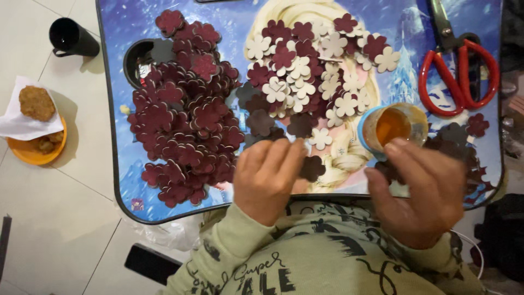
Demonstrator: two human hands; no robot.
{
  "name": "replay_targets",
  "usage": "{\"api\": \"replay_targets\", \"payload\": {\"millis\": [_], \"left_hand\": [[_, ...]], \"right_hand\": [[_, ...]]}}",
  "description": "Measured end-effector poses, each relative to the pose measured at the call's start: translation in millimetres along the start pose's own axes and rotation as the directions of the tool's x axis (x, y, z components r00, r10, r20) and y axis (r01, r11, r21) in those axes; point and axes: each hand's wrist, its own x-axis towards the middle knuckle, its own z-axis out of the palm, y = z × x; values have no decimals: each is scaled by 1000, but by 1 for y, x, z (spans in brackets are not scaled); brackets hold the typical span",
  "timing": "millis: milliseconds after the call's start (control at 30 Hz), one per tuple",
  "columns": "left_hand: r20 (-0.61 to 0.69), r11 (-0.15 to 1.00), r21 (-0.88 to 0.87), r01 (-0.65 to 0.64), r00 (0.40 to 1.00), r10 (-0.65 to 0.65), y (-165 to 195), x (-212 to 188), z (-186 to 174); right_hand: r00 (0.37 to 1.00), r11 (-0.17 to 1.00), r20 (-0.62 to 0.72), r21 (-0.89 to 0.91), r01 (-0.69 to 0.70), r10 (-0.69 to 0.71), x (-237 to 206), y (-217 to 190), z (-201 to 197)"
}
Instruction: The person repeatedly picks up flower-shaped craft pieces in maroon and white, aligns them, and presses them together by hand. The person occasionally reaches for a small container of amber liquid, likely adhesive, and applies it to the pieces before joining them. The assembled pieces are placed back on the table among many similar pieces.
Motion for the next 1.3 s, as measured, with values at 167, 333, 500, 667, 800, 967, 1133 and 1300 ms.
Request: {"api": "replay_targets", "payload": {"millis": [167,333,500,667,800,967,1133,1300], "left_hand": [[32,996,-65,-63,997,65,19,22,19],[114,1000,5,-14,993,13,25,31,32],[119,999,-44,25,993,-19,26,31,37],[100,993,-96,68,993,-59,27,35,36],[67,968,-222,118,992,-106,27,37,29],[141,843,-471,258,966,-217,26,37,19],[364,465,-707,533,838,-408,26,34,14],[428,376,-730,571,810,-401,25,31,12]], "right_hand": [[996,987,89,-161,6,8,19,18,-19],[988,991,152,-136,-20,41,24,32,-13],[983,993,173,-112,-37,56,20,44,-8],[979,992,196,-121,-38,61,20,47,-6],[976,992,209,-116,-43,66,22,46,-6],[974,990,221,-143,-11,43,25,45,-3],[973,990,224,-134,-32,62,25,46,-7],[969,989,238,-146,-25,60,25,45,-2]]}}
